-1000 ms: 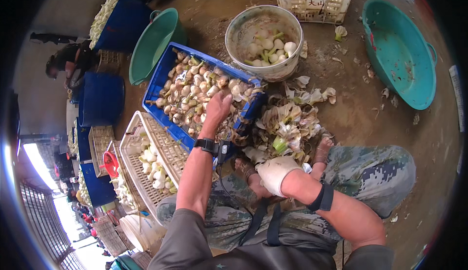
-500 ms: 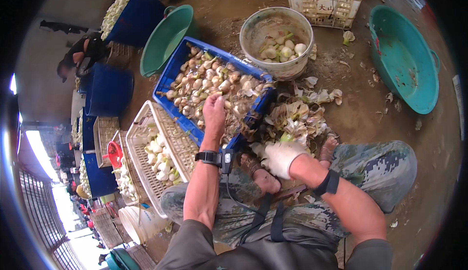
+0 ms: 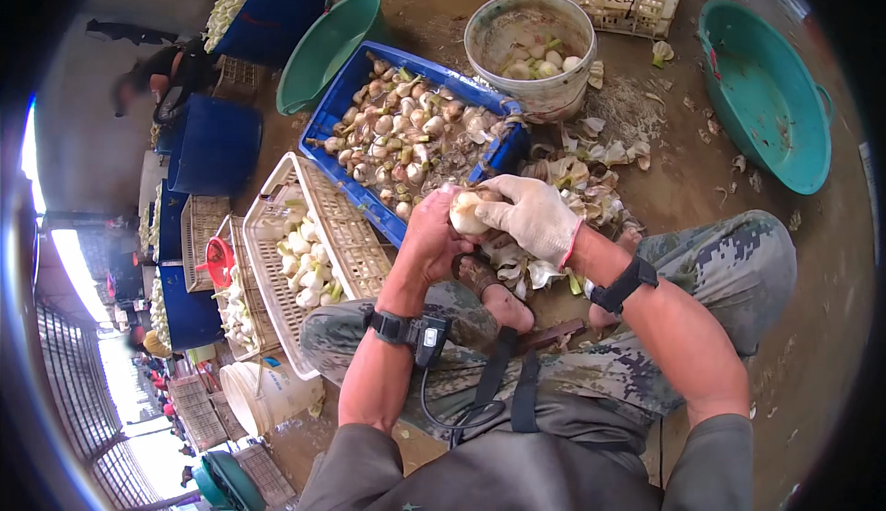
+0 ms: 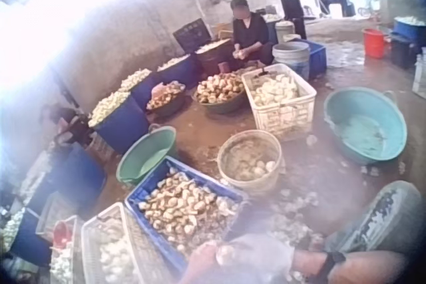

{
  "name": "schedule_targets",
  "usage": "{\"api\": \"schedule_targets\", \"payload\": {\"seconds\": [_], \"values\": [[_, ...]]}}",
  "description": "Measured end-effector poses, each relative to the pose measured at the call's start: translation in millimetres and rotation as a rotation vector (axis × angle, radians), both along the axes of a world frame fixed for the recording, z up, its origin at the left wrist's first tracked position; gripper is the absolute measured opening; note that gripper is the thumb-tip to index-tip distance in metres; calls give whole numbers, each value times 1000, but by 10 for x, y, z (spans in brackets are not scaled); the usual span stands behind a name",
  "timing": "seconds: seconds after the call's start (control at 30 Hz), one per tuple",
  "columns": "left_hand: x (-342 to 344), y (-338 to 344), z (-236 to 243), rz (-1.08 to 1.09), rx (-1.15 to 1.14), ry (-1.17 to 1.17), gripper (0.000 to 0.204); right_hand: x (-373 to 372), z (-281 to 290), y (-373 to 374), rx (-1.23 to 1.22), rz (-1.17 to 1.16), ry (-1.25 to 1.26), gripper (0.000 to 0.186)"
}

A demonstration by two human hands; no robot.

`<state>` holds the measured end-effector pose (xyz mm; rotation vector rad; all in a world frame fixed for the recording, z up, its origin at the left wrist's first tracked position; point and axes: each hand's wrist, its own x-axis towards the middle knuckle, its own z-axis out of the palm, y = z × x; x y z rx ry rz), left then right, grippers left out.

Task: The person is peeling and cleaning flower or garlic bulbs by hand while wearing gloves.

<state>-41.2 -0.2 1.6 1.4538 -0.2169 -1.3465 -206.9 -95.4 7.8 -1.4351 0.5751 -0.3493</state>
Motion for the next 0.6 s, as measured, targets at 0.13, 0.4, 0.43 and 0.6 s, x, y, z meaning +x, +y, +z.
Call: {"api": "schedule_targets", "payload": {"seconds": [0.13,0.4,0.43,0.6], "values": [[-19,135,142,-146,-23,-547,43,-28,-18,4,10,-45,54,27],[-92,136,100,-217,-307,-7,43,-50,-46,-35,400,-144,-2,26],[-115,126,112,-125,-355,127,43,-53,-60,-59,506,-213,-58,25],[-79,73,-34,29,-426,273,34,-53,23,-210,362,-444,229,27]]}}
